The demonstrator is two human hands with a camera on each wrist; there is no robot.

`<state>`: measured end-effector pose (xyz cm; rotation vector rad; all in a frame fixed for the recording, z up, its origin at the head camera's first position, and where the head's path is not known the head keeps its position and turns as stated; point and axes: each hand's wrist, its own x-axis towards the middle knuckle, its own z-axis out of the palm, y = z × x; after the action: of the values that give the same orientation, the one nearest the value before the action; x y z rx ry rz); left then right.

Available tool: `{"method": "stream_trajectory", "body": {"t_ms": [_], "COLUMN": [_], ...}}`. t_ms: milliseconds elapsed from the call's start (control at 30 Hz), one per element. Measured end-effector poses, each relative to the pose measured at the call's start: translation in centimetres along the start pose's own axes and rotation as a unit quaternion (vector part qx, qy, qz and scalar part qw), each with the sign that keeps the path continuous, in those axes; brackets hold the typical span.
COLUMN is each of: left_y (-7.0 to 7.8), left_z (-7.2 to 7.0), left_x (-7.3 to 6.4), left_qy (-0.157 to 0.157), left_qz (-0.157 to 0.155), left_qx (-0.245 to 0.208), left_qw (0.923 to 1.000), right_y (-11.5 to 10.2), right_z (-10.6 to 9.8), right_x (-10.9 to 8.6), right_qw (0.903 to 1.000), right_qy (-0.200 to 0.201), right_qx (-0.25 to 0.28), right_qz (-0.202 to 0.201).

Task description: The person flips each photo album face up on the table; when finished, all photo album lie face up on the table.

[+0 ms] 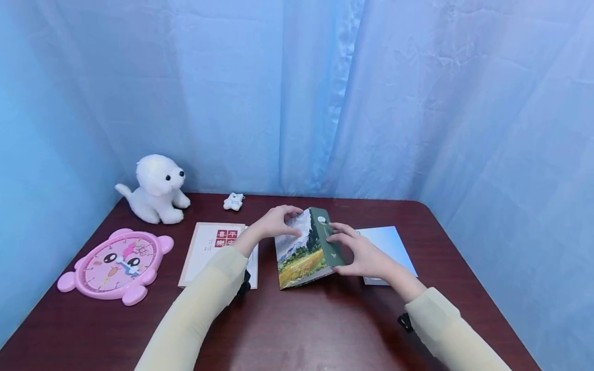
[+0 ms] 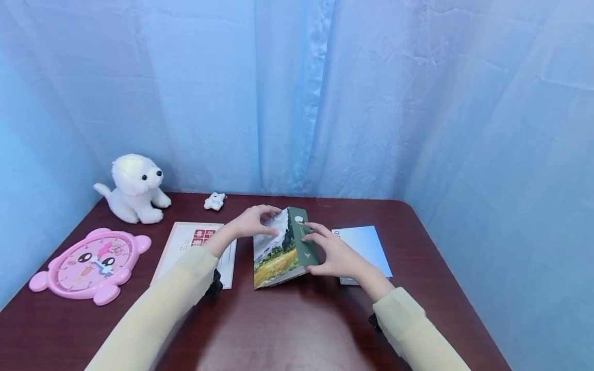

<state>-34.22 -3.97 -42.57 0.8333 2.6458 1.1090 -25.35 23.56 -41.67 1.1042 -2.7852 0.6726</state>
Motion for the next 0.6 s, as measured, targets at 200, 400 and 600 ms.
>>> {"method": "stream_trajectory", "body": {"t_ms": [200,400,600], "left_y": [-0.1,-0.1,0.3], "left_z": [-0.7,-1.0,-1.3], "left_x": [-0.3,-0.4,-0.5], "left_qy": [0.006,0.006,0.012], "left_qz": [-0.001,0.006,0.004], "left_qx": [-0.006,-0.008,-0.025], "left_qw": [1.0000,0.9999,0.9996], "right_y": [-0.4,-1.0,-1.4], "right_z": [-0.4,-0.6,-0.8], "right_x": [0.2,0.3,0.5], "right_qw": [0.9999,0.9997,0.9996], "right_qy": [0.009,0.010,0.028], "right_qx": [-0.010,-0.021,-0.007], "right_qz": [-0.002,0.005,-0.005]}}
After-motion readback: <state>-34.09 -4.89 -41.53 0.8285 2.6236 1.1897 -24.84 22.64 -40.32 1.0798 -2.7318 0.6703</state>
